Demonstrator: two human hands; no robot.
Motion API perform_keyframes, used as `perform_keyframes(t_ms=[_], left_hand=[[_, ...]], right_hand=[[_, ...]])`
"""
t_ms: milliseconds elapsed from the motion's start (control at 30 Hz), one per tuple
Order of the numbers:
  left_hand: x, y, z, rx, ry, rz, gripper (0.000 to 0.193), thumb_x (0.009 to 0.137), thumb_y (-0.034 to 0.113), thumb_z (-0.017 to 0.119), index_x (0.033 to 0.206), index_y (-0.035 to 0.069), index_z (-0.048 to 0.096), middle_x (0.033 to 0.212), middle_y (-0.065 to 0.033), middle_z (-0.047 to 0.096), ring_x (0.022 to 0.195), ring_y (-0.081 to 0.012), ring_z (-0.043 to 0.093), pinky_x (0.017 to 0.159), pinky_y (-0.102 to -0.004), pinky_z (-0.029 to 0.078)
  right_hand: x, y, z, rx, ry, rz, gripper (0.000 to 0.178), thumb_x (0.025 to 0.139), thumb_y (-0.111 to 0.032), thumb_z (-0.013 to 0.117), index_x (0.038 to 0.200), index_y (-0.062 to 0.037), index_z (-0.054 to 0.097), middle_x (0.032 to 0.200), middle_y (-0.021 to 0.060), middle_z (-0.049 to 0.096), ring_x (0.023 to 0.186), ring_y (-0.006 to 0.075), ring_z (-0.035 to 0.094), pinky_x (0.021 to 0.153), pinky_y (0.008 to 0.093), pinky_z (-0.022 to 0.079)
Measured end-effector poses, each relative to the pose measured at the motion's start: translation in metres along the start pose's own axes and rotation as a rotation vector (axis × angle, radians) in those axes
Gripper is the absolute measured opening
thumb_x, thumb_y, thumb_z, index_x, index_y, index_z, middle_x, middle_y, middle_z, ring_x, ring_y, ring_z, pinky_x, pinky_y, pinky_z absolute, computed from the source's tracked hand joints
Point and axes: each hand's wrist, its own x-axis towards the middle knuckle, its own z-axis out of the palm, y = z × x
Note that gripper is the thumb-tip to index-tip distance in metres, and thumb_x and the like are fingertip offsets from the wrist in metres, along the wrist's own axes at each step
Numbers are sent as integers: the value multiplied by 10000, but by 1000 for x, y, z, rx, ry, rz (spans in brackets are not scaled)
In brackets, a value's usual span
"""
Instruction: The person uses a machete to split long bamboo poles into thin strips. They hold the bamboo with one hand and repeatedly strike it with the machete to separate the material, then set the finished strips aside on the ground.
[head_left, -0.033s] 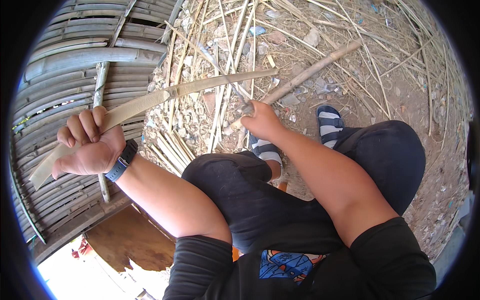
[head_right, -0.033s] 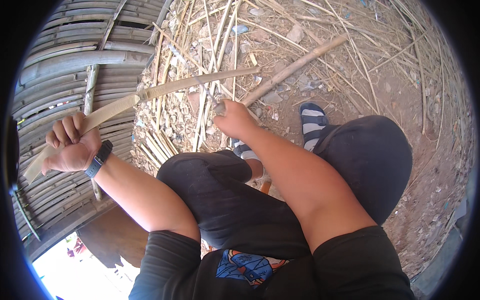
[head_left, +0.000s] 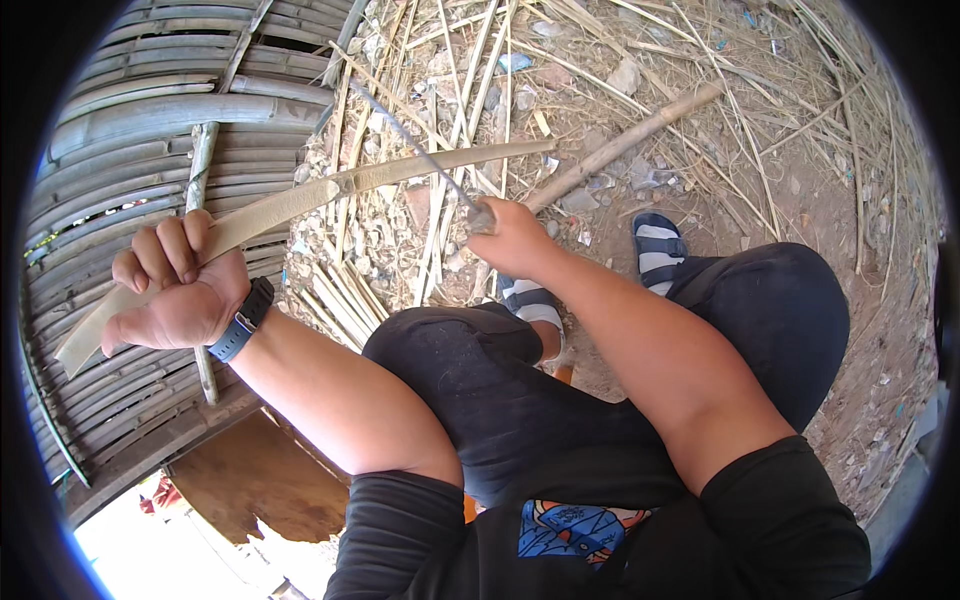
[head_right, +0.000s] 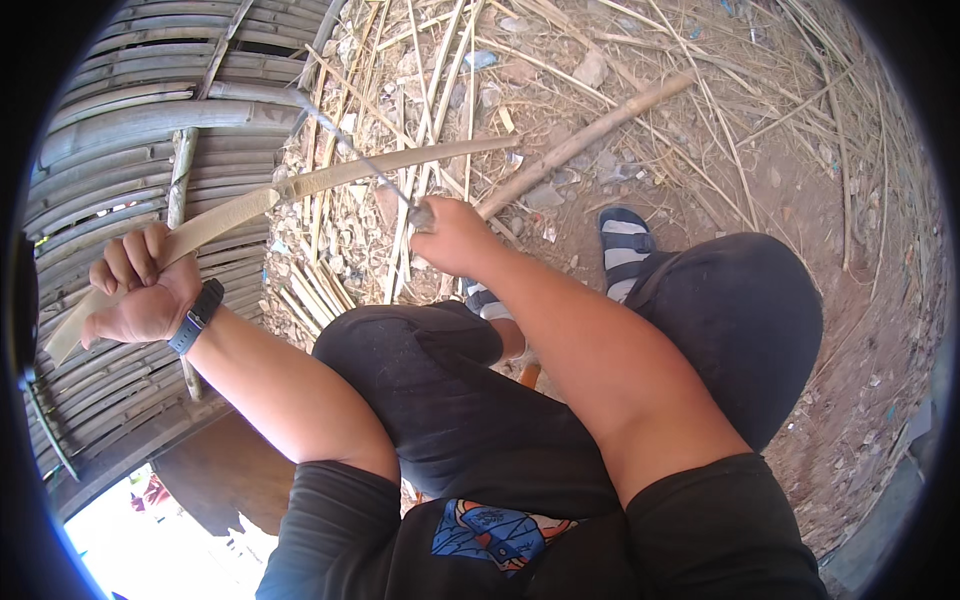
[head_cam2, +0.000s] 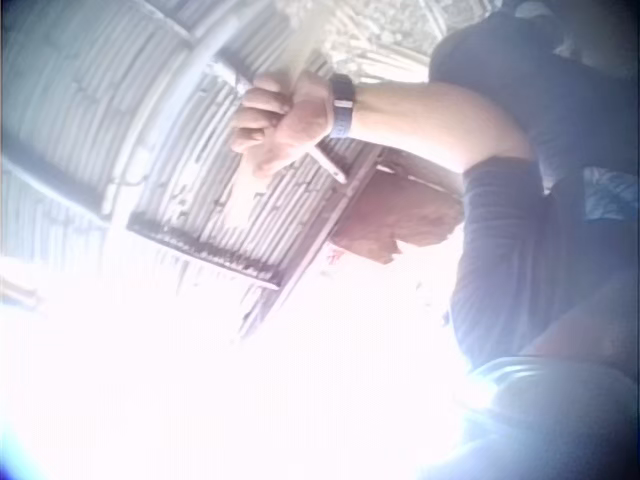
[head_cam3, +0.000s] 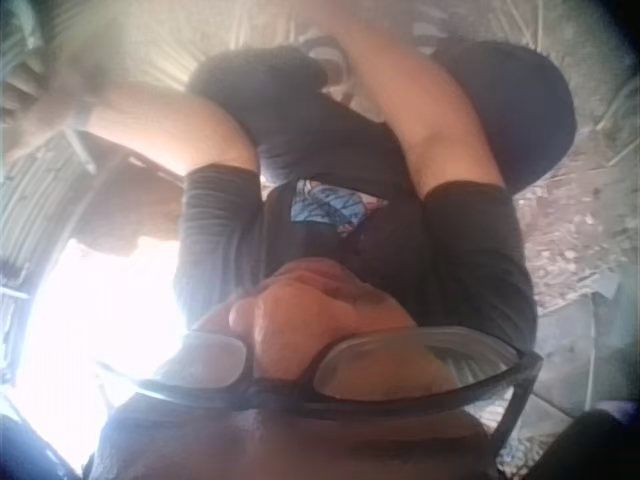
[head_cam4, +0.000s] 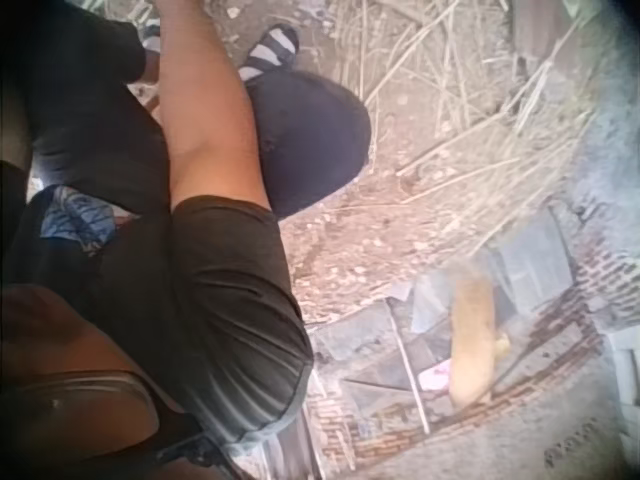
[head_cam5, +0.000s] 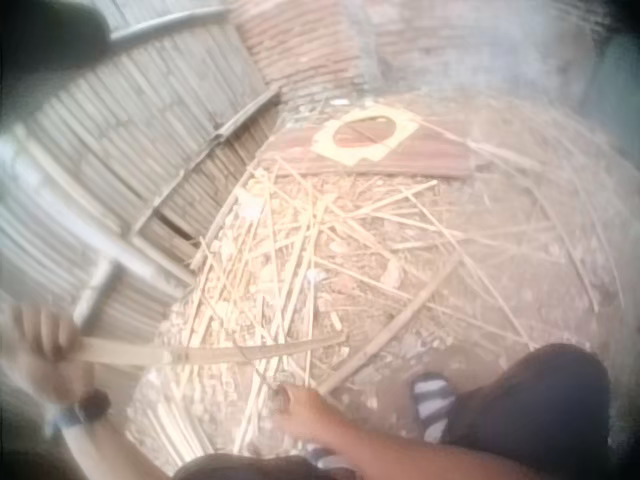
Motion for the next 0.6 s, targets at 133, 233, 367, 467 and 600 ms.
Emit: perform_keyframes(t_ms=[133,233,367,467,600], left_hand=[[-2,2,-1,-41,-37,-27,739,657,912,599,663,187,453,534,61,284,461,-89,243,494,-261,192],[-5,1,0,-16,-47,-20,748,640,922,600,662,190,450,533,63,282,457,-88,237,496,-258,194],[-2,4,-7,21,-7,0,762,628,939,587,659,191,445,535,67,280,455,-85,230,494,-252,203],[0,5,-11,23,3,7,756,646,939,574,653,194,446,536,70,278,457,-83,229,493,-250,208],[-3,0,2,-16,-44,-12,737,644,913,612,654,193,455,535,69,279,454,-82,226,492,-252,203]], right_hand=[[16,-90,-39,190,-458,117,383,772,-164,647,1096,39,629,656,59,607,499,140,546,498,314,460],[26,-77,-52,146,-522,199,338,780,-139,637,1061,46,611,627,39,580,438,106,497,435,299,426],[16,-36,-46,85,-270,433,370,770,-155,648,1079,43,613,672,92,616,512,166,572,505,351,490],[12,-56,-21,-32,-198,-134,403,755,-187,671,1087,36,627,737,144,639,652,246,630,654,394,533],[6,-69,-10,-35,-188,-186,429,759,-197,679,1129,20,654,915,243,698,867,332,707,784,435,538]])
